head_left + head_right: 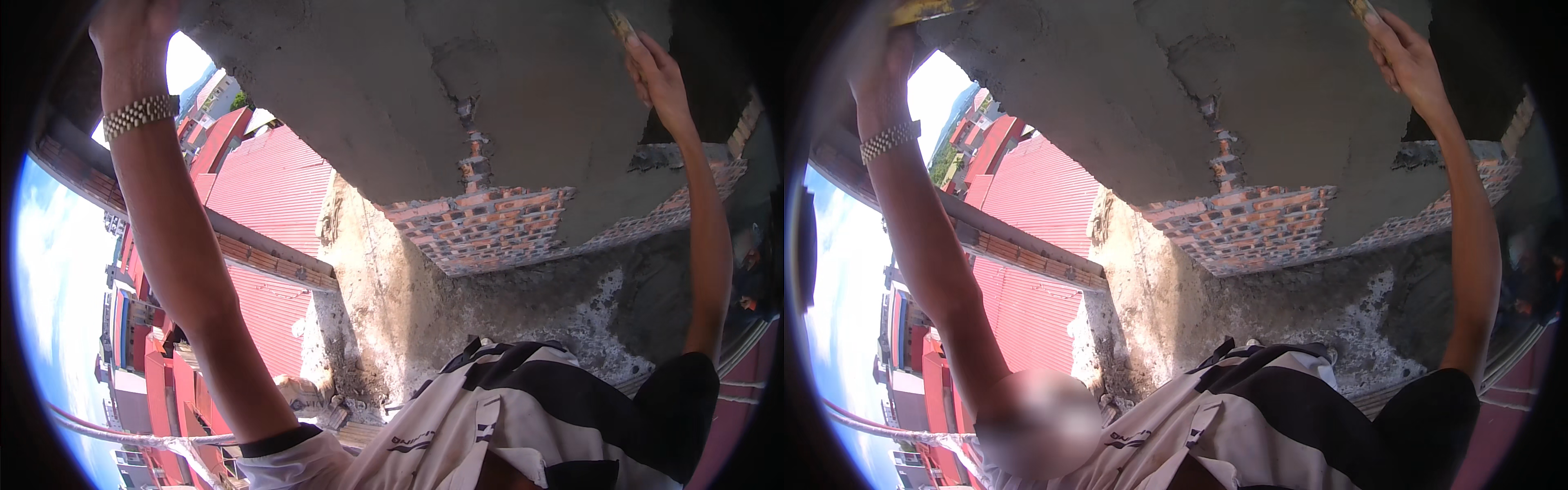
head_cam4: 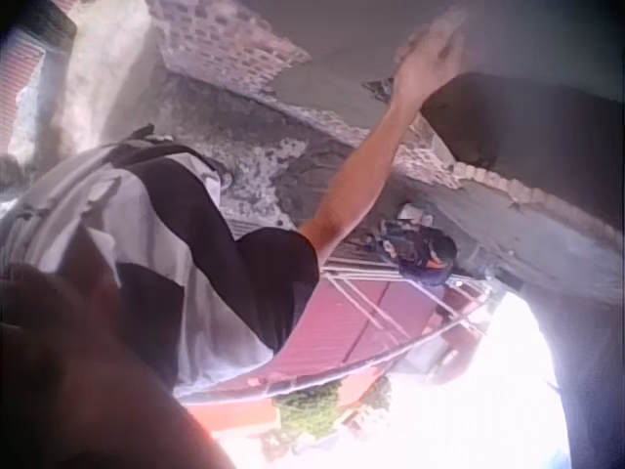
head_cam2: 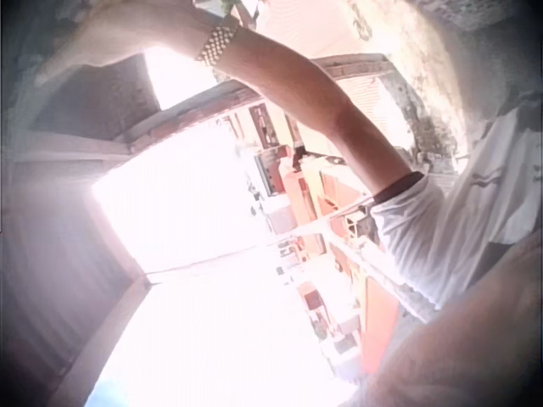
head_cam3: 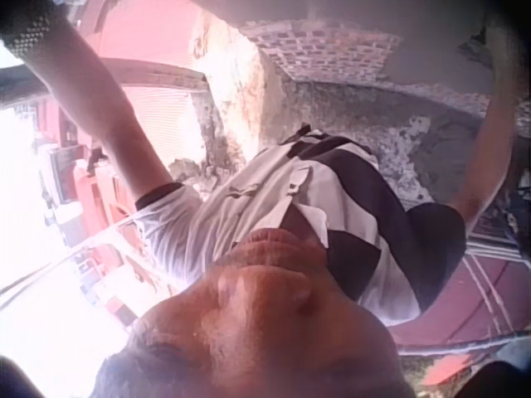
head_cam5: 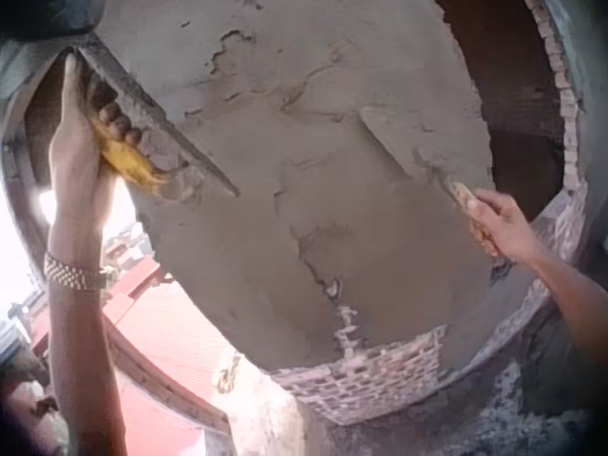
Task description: The person applies cement mortar to a brick wall using a trowel and a plastering float, spreading and smoothing the mixture over the brick surface.
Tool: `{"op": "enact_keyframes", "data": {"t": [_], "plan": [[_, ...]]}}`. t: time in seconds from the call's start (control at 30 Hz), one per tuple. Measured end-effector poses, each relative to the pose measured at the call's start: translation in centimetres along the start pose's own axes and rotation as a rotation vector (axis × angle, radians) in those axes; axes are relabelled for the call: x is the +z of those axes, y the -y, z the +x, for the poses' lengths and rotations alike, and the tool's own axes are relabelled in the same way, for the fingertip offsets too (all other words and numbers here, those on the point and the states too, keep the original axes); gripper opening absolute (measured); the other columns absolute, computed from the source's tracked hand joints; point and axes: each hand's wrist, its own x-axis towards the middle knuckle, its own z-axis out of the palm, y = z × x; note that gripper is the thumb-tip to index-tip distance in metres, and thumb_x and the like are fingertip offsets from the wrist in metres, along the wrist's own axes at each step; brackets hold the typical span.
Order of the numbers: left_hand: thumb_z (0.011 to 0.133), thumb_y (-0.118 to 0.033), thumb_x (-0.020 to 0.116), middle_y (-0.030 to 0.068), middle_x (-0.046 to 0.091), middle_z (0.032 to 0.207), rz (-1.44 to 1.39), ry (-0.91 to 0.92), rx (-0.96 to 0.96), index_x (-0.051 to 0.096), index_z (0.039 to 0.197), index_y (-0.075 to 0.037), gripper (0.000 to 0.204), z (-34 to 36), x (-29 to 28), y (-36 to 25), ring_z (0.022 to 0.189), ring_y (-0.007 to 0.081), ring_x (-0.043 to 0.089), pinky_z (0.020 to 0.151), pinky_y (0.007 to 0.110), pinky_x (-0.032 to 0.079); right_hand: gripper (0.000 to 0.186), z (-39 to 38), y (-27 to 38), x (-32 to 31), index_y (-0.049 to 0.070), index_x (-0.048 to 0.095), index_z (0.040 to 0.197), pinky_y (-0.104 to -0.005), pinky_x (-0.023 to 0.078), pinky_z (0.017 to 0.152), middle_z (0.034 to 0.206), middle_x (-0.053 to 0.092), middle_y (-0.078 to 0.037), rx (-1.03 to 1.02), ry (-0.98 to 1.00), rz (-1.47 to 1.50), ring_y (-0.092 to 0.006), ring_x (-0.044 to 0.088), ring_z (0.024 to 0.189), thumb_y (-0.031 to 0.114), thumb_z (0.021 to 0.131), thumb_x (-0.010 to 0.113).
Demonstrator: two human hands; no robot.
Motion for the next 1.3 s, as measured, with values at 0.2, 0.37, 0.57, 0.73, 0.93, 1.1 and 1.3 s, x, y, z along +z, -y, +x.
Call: {"op": "enact_keyframes", "data": {"t": [0.2,0.37,0.57,0.73,0.93,1.1,1.3], "plan": [[0.09,-0.046,0.072,0.0094,0.055,0.063,0.515,-0.128,-0.417,0.054,0.097,-0.003,0.047,-13.8,24.1,20.9,0.058,0.0248,0.06,0.056,0.036,0.051,0.045,-23.8,-8.2,1.0,0.0,0.057,0.125,-0.0225,0.028,0.034,0.061,0.045,0.003,0.728,0.21,0.888,-0.0034,0.033,0.039,0.04,0.107,0.045],[0.09,-0.048,0.071,0.0157,0.06,0.067,0.522,0.602,-0.624,0.056,0.097,0.002,0.053,-29.9,45.5,39.4,0.06,0.029,0.064,0.055,0.037,0.05,0.049,-39.2,-16.1,-10.6,0.0,0.055,0.122,-0.0227,0.029,0.035,0.062,0.042,0.003,1.151,-0.229,1.086,-0.0043,0.035,0.042,0.045,0.105,0.048],[0.097,-0.058,0.056,0.0055,0.062,0.07,-0.278,0.421,-1.861,0.063,0.109,0.0,0.06,-50.4,64.0,49.9,0.066,0.0146,0.064,0.059,0.031,0.051,0.036,-57.4,-35.9,-26.2,0.003,0.052,0.124,-0.0416,0.046,0.048,0.08,0.067,-0.014,0.837,-0.186,-0.831,-0.0299,0.063,0.055,0.033,0.104,0.054],[0.103,-0.056,0.044,0.0061,0.066,0.107,-1.153,-0.298,-2.224,0.058,0.125,-0.009,0.054,-66.0,74.3,47.0,0.095,0.0193,0.067,0.08,0.035,0.058,0.028,-64.8,-41.9,-30.5,0.005,0.052,0.118,-0.0457,0.045,0.052,0.085,0.064,-0.018,1.223,-0.225,-0.967,-0.0358,0.061,0.065,0.028,0.102,0.055],[0.104,-0.043,0.048,0.0087,0.065,0.123,-1.515,-0.837,-2.316,0.053,0.135,-0.008,0.047,-87.2,77.4,29.3,0.111,0.0254,0.065,0.094,0.042,0.056,0.037,-72.9,-28.7,-11.0,0.006,0.054,0.117,-0.0237,0.027,0.035,0.059,0.039,0.002,1.906,-0.903,0.729,-0.0063,0.032,0.038,0.041,0.106,0.046],[0.104,-0.042,0.049,0.0077,0.065,0.123,-1.558,-1.374,-2.521,0.052,0.136,-0.008,0.047,-81.9,74.2,15.4,0.112,0.0242,0.064,0.095,0.042,0.056,0.046,-78.1,-19.1,-7.1,0.008,0.05,0.127,-0.0231,0.031,0.038,0.06,0.041,0.002,1.753,-1.143,1.715,-0.0062,0.032,0.04,0.047,0.104,0.049],[0.104,-0.044,0.049,0.0068,0.064,0.122,-1.207,-1.534,-2.548,0.052,0.135,-0.009,0.047,-75.4,67.0,6.3,0.111,0.0234,0.064,0.094,0.041,0.055,0.05,-76.0,-8.0,-4.6,0.007,0.051,0.124,-0.0242,0.036,0.042,0.063,0.044,0.001,1.873,-0.946,1.957,-0.0083,0.038,0.044,0.048,0.097,0.062]]}}
